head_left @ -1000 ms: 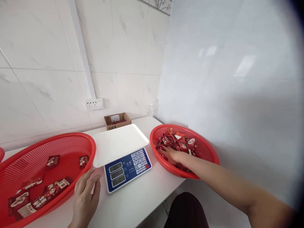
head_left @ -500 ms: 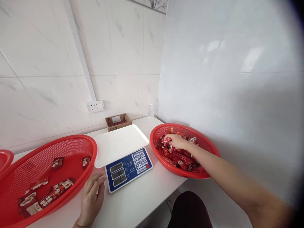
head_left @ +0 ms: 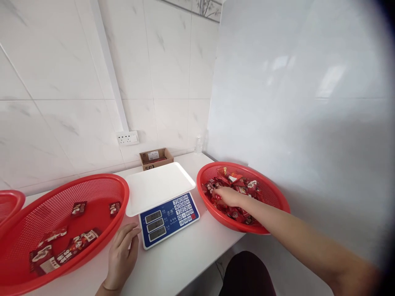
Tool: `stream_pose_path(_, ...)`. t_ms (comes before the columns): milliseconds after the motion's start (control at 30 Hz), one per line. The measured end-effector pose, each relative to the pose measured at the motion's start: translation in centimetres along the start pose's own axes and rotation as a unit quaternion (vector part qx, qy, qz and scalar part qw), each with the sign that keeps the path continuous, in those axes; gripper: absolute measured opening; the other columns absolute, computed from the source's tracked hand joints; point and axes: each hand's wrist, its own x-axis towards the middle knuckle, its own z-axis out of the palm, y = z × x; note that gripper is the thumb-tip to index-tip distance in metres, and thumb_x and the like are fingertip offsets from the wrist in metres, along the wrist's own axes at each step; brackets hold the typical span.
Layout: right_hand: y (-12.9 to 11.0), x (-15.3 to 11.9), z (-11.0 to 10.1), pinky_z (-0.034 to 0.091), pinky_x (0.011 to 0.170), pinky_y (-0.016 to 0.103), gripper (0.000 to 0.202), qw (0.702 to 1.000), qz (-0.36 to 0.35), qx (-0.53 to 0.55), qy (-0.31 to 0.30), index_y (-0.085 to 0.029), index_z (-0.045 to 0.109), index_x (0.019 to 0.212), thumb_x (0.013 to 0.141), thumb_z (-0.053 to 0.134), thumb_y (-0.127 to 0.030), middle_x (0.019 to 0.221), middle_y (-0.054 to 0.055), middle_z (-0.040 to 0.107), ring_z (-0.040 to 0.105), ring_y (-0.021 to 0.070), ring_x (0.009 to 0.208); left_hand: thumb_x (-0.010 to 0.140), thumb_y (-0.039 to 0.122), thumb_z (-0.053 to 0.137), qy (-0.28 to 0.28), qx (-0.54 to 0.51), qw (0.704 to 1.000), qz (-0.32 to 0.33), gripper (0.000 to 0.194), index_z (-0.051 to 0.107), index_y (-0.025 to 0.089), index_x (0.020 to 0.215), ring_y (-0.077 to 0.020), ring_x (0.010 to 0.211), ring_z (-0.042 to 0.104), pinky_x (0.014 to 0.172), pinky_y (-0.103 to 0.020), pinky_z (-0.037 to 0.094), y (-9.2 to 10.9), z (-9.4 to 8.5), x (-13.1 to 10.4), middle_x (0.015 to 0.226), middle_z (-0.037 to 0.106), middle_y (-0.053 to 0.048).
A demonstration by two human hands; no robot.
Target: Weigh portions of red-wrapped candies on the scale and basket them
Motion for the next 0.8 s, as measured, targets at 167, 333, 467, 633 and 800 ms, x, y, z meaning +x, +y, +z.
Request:
stream_pose_path(167, -0.5, 0.7, -3.7, 0.044, 0.055, 0.023, 0.024, 0.983, 0.086, 0.140, 0.078, -0.021, 0.058, 0.093, 0.071, 0.054, -0.013, 0.082, 0.001, 0.065, 0.059, 0.0134, 0.062, 0.082, 0.011, 0.050, 0.006, -0.023, 0.999, -0.022, 0.014, 0.061, 0.019, 0.084, -0.0181, 0.083, 0.062, 0.071, -0.029, 0.051, 0.3, -0.1, 0.3, 0.089, 0.064, -0.007)
stream_pose_path(333, -4.5, 3.1, -6.6, 0.048, 0.054, 0.023, 0.029, 0.939, 0.039, 0.315, 0.134, -0.022, 0.055, 0.100, 0.071, 0.058, -0.024, 0.102, 0.003, 0.062, 0.059, 0.0117, 0.067, 0.082, 0.009, 0.049, 0.003, -0.052, 0.998, -0.037, 0.016, 0.061, 0.019, 0.085, -0.0174, 0.083, 0.062, 0.070, -0.028, 0.051, 0.8, 0.1, 0.4, 0.089, 0.064, -0.007)
stream_pose_path(467, -10.3, 6.2, -6.1, 0.048, 0.050, 0.022, 0.034, 0.926, -0.022, 0.364, 0.096, -0.021, 0.055, 0.102, 0.068, 0.061, -0.020, 0.091, 0.002, 0.062, 0.057, 0.0104, 0.061, 0.082, 0.008, 0.047, -0.006, -0.056, 0.997, -0.051, 0.017, 0.060, 0.019, 0.085, -0.0169, 0.085, 0.061, 0.072, -0.028, 0.051, 0.8, -0.2, 0.2, 0.089, 0.063, -0.007)
stream_pose_path(633, -16.6, 9.4, -3.6, 0.047, 0.045, 0.019, 0.041, 0.927, -0.102, 0.360, -0.015, -0.021, 0.056, 0.111, 0.070, 0.062, -0.023, 0.092, 0.004, 0.061, 0.057, 0.0102, 0.062, 0.083, 0.008, 0.043, -0.007, -0.051, 0.996, -0.079, 0.020, 0.060, 0.019, 0.084, -0.0167, 0.084, 0.061, 0.072, -0.029, 0.051, 0.8, -0.6, 0.1, 0.088, 0.063, -0.007)
stream_pose_path(800, -18.0, 11.8, -2.3, 0.049, 0.058, 0.021, 0.058, 0.955, -0.126, 0.267, 0.002, -0.025, 0.048, 0.126, 0.070, 0.063, -0.024, 0.119, 0.009, 0.056, 0.060, 0.0121, 0.073, 0.083, 0.007, 0.042, -0.014, -0.061, 0.993, -0.100, 0.022, 0.060, 0.019, 0.084, -0.0158, 0.083, 0.060, 0.071, -0.028, 0.050, 0.8, -0.6, 0.0, 0.088, 0.063, -0.006)
